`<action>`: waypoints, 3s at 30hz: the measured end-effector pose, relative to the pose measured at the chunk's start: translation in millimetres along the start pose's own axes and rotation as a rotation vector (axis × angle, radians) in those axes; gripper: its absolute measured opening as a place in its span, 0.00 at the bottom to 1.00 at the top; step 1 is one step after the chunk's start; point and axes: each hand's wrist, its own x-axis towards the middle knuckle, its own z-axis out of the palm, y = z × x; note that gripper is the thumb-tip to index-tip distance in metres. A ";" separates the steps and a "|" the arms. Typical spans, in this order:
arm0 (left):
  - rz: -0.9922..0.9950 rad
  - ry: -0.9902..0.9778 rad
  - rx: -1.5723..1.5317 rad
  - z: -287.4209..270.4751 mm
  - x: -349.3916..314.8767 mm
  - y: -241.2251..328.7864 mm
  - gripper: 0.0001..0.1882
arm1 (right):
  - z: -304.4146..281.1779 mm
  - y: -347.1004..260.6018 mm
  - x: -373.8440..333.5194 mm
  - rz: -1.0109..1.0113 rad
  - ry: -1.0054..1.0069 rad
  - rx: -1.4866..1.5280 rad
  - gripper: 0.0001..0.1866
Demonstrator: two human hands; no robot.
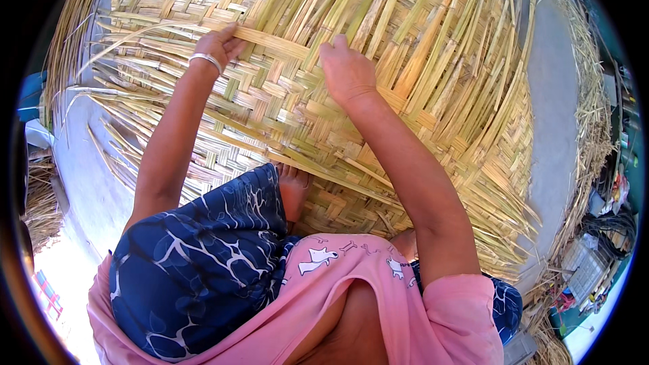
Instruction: The person weaves a large flat mat or basket base using dried palm leaves. They sit on the floor and interlace the leaves by hand, periodically picking up new strips and integrating them into the existing pattern.
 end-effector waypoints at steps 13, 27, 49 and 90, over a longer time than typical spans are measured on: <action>0.301 -0.917 0.104 -14.2 -29.2 84.7 0.14 | 14.5 -35.3 48.6 0.017 -0.092 0.491 0.15; 0.240 -0.622 0.332 61.2 13.7 82.1 0.21 | 7.6 -47.0 45.5 0.169 0.148 0.358 0.11; 0.162 -0.482 1.327 121.9 42.5 62.2 0.23 | 17.3 -47.5 16.4 0.403 0.420 0.977 0.10; 0.438 -0.144 -0.387 -115.5 13.5 133.9 0.07 | 49.7 -34.3 36.3 0.056 0.247 0.438 0.15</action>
